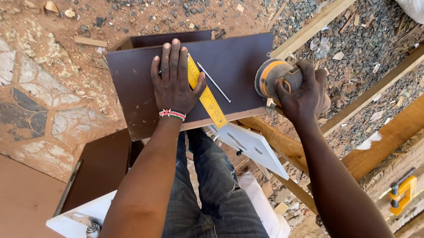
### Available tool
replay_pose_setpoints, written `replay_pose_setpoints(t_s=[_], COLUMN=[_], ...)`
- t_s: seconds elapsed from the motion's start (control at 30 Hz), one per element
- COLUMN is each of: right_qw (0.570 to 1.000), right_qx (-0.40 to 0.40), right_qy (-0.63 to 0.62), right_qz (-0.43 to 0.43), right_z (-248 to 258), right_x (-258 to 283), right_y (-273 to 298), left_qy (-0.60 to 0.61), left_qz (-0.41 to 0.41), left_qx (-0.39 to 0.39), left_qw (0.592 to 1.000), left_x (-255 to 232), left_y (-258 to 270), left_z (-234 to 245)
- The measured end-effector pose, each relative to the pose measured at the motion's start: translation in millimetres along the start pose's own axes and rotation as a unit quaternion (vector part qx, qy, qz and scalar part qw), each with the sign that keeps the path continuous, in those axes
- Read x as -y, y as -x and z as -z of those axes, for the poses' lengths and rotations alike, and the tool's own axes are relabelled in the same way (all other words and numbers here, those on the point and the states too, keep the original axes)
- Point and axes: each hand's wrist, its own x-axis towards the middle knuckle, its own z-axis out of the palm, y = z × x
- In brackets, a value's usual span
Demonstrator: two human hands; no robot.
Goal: The person sands a wooden panel using an orbital sander, measures and marks it with a square and pencil, and سپس cuts it with a hand saw in a workshop setting.
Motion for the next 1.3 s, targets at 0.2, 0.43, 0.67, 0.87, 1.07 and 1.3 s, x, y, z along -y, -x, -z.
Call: replay_pose_setpoints(t_s=[0.2, 0.43, 0.67, 0.87, 1.07, 1.3], right_qw=[0.996, 0.990, 0.998, 0.997, 0.993, 0.994], right_qx=[-0.018, -0.048, 0.024, 0.009, -0.006, 0.013], right_qy=[-0.044, -0.081, -0.008, -0.032, -0.006, 0.020], right_qz=[0.072, 0.106, 0.058, 0.067, 0.121, 0.104], right_z=[0.1, 1.9, 0.1, -0.3, 9.7, 2.2], right_x=[12.7, 34.3, 14.1, 16.7, 42.9, 11.7], right_y=[13.2, -24.6, 10.2, 2.6, -45.3, 5.6], left_qy=[-0.016, 0.011, 0.043, 0.048, 0.058, 0.059], left_qz=[-0.017, -0.098, -0.104, -0.103, -0.117, -0.104], left_qx=[0.006, 0.024, 0.003, 0.000, 0.045, 0.035], left_qw=[1.000, 0.995, 0.994, 0.994, 0.990, 0.992], left_x=[-0.3, 7.0, 4.8, 4.9, 7.1, 4.5], left_y=[-1.6, -4.1, -7.0, -9.5, -13.6, -13.7], left_z=[2.0, 10.9, 9.0, 7.6, 26.6, 27.2])
